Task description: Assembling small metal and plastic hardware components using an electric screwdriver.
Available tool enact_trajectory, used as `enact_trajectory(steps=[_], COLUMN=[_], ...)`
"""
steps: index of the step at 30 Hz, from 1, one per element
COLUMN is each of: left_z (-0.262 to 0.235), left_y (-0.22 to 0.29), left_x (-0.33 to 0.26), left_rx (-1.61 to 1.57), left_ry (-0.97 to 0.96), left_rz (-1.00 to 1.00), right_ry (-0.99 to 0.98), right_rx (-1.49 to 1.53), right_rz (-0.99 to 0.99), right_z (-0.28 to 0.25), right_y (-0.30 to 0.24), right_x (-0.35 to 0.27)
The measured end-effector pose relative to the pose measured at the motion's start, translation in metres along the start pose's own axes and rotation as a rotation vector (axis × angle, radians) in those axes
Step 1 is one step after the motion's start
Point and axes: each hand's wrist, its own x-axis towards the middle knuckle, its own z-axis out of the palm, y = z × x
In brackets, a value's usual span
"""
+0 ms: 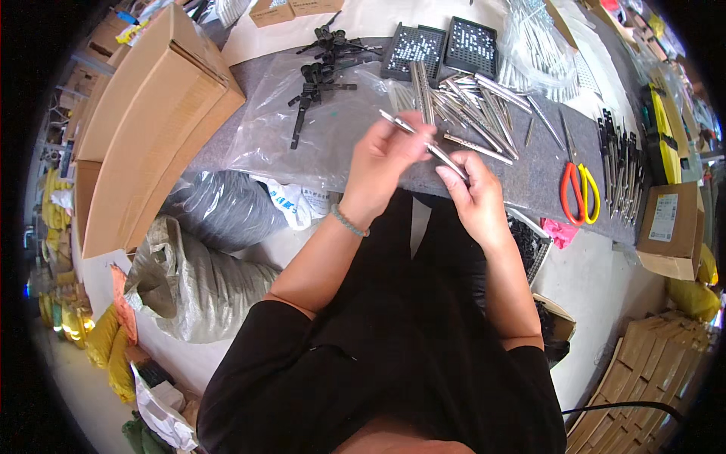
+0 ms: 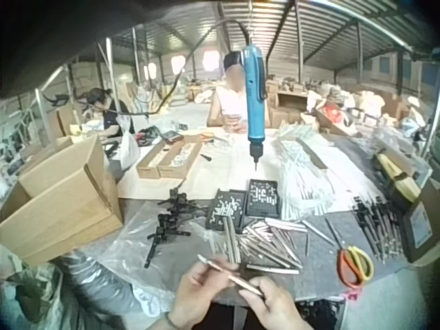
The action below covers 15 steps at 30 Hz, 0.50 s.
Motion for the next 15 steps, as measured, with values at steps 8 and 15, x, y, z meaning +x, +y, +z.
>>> enact_trajectory(steps=[8, 15], left_z=[-0.011, -0.006], left_y=[0.010, -0.005], left_x=[0.009, 0.002], left_rx=[-0.132, -0.215], left_ry=[-0.076, -0.106], left_rz=[-0.021, -0.070], right_ry=[0.029, 0.054], right_rx=[0.055, 0.288], right_rz=[-0.039, -0.032], right_z=[-0.003, 0.004], right_y=[0.000, -0.007], right_x=[0.000, 0.005])
